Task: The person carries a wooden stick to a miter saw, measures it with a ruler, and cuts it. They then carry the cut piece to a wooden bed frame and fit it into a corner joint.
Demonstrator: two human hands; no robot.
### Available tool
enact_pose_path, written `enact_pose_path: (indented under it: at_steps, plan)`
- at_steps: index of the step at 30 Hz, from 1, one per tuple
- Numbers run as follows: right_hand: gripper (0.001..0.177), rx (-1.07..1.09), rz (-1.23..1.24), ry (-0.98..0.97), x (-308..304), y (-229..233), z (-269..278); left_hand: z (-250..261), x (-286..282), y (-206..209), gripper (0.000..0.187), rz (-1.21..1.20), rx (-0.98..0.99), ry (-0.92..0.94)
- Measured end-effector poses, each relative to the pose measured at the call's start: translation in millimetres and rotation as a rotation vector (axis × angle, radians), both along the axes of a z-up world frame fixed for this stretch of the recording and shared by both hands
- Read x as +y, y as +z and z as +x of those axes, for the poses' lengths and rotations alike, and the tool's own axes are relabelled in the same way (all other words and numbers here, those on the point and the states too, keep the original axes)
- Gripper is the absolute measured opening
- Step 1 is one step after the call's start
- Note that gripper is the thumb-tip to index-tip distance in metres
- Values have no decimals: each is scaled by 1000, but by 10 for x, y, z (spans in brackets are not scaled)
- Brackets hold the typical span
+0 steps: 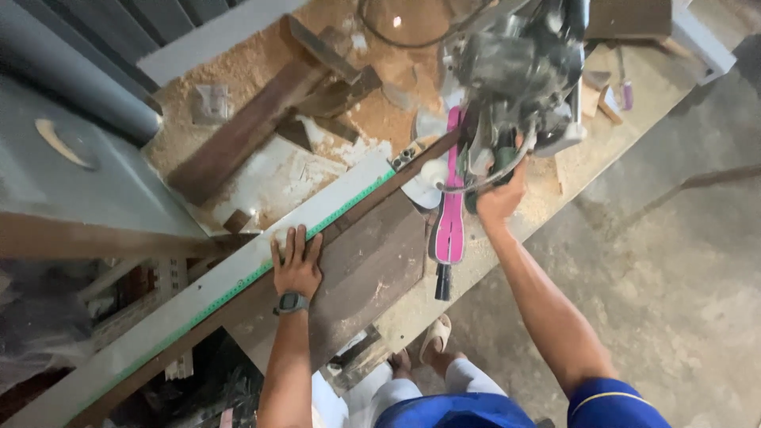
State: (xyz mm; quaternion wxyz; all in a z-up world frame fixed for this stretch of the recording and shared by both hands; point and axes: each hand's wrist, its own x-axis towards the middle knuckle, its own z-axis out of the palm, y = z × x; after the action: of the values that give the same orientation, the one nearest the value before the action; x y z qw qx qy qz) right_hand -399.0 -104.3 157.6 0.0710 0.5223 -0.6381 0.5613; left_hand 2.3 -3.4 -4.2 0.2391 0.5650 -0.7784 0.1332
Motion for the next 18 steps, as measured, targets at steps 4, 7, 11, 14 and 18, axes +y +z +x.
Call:
enact_pose_path:
  at_steps: [4,7,11,14,18]
  plan:
    - [55,-45,-12,34,-28,-14,-17,-7,22,47,71,1,7,2]
    - [43,14,-13,9,-2,246,81,-35,17,64,77,-5,-6,10]
    - [62,-79,17,31,-31,-197,-30,-43,23,98,75,-7,1,21]
    - [66,-85,26,24,-19,-347,-83,-24,14,58,76,5,-9,14]
    - [64,-61,23,21,-26,-465,-130,-22,20,-16,80,27,-1,8]
